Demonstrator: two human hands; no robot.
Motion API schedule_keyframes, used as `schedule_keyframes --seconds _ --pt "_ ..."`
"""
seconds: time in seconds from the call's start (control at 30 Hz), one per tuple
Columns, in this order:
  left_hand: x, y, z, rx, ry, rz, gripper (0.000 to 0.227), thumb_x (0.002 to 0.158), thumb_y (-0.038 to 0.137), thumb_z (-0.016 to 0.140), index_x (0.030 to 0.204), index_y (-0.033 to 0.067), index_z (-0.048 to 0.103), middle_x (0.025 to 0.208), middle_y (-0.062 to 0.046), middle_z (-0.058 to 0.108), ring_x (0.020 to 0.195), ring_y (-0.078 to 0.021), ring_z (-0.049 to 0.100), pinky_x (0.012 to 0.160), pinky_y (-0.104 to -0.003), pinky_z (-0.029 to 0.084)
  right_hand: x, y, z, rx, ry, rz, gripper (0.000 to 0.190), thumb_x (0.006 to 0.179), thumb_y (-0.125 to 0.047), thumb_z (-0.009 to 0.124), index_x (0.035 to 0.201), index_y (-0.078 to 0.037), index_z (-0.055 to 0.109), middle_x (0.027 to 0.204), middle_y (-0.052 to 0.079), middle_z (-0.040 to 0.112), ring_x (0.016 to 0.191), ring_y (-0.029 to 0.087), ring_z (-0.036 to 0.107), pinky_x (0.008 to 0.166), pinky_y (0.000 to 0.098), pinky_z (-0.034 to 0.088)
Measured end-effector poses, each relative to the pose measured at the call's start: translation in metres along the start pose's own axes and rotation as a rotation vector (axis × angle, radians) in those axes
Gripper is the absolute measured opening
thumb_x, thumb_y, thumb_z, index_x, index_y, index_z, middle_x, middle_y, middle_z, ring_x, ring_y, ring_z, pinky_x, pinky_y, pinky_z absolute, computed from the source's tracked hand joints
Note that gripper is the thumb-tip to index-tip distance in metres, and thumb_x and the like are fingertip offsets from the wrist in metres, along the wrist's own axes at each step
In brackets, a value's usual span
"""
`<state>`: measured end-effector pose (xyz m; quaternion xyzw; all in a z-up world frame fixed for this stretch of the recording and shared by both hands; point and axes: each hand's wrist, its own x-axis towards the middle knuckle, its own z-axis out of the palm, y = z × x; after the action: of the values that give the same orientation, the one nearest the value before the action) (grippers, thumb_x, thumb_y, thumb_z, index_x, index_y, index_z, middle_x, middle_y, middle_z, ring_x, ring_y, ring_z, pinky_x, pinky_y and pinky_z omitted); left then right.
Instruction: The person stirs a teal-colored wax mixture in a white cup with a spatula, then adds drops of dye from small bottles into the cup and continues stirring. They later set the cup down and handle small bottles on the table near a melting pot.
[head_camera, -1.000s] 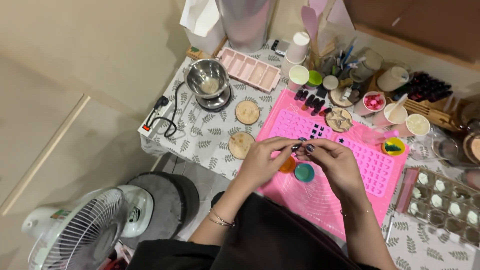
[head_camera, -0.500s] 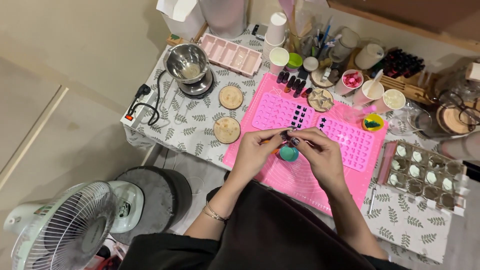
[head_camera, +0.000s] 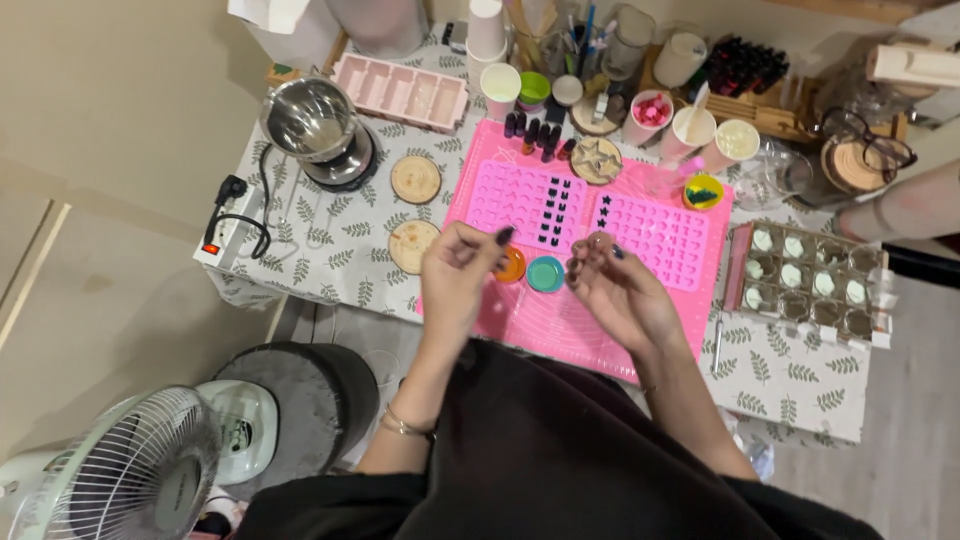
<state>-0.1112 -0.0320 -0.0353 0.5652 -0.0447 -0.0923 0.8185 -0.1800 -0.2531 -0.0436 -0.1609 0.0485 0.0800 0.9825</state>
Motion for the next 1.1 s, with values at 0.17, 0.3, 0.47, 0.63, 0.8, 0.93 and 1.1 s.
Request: schedule_keyframes --seconds 0.17,0.3,0.47,0.63,0.8,0.93,1.1 --pt "0.009 -0.035 -0.041 0.296 0.08 -0.042 0.014 0.101 0.009 0.065 0.09 -0.0007 0.064 0.08 -0.006 0.071 0.07 -0.0092 0.067 0.065 -0.023 0.053 0.001 -0.01 -0.093 -0.714 0.274 -0.052 0.02 0.103 -0.01 0.062 0.117 0.003 0.064 0.108 0.015 0.068 0.098 0.021 0.065 0.092 0.0344 0.054" --pt "0.001 -0.09 -0.082 0.653 0.152 -0.234 0.029 0.104 0.017 0.057 0.088 -0.002 0.072 0.081 -0.011 0.078 0.066 -0.012 0.071 0.063 -0.026 0.054 0.003 0.009 -0.137 -1.401 0.637 0.103 0.033 0.099 -0.025 0.066 0.116 0.002 0.07 0.1 0.014 0.075 0.087 0.018 0.068 0.084 0.0322 0.056" --pt "-0.025 -0.124 -0.098 0.77 0.185 -0.262 0.026 0.1 0.019 0.06 0.091 -0.0014 0.074 0.078 -0.011 0.077 0.068 -0.0143 0.072 0.064 -0.028 0.055 0.015 0.048 -0.151 -1.728 0.458 -0.078 0.054 0.085 -0.021 0.078 0.125 0.01 0.059 0.106 0.017 0.065 0.084 0.024 0.064 0.065 0.0357 0.056" --pt "-0.028 -0.116 -0.095 0.696 0.247 -0.267 0.021 0.093 0.019 0.064 0.095 -0.001 0.071 0.078 -0.009 0.075 0.07 -0.016 0.07 0.065 -0.029 0.055 0.028 0.06 -0.185 -1.472 0.645 -0.107 0.038 0.097 -0.021 0.066 0.119 0.009 0.066 0.089 0.014 0.075 0.073 0.018 0.073 0.066 0.0308 0.057" --pt "-0.028 -0.126 -0.12 0.655 0.239 -0.318 0.033 0.103 0.019 0.051 0.092 -0.0023 0.074 0.077 -0.009 0.076 0.072 -0.0145 0.071 0.068 -0.027 0.055 0.032 0.059 -0.18 -1.567 0.683 -0.199 0.026 0.095 -0.014 0.063 0.106 0.007 0.074 0.089 0.018 0.074 0.068 0.021 0.075 0.063 0.0309 0.057" --pt "-0.027 -0.123 -0.119 0.645 0.204 -0.342 0.033 0.103 0.019 0.05 0.094 -0.0016 0.074 0.079 -0.009 0.077 0.073 -0.014 0.072 0.068 -0.027 0.055 0.033 0.062 -0.182 -1.519 0.709 -0.137 0.027 0.096 -0.015 0.063 0.106 0.007 0.074 0.081 0.017 0.076 0.068 0.019 0.076 0.065 0.0296 0.058" --pt "-0.03 -0.131 -0.11 0.663 0.079 -0.39 0.025 0.099 0.018 0.058 0.101 -0.0007 0.073 0.085 -0.01 0.078 0.073 -0.0131 0.072 0.068 -0.028 0.056 0.033 0.064 -0.18 -1.499 0.781 -0.122 0.027 0.095 -0.015 0.063 0.105 0.007 0.075 0.077 0.016 0.076 0.066 0.019 0.077 0.063 0.0292 0.057"
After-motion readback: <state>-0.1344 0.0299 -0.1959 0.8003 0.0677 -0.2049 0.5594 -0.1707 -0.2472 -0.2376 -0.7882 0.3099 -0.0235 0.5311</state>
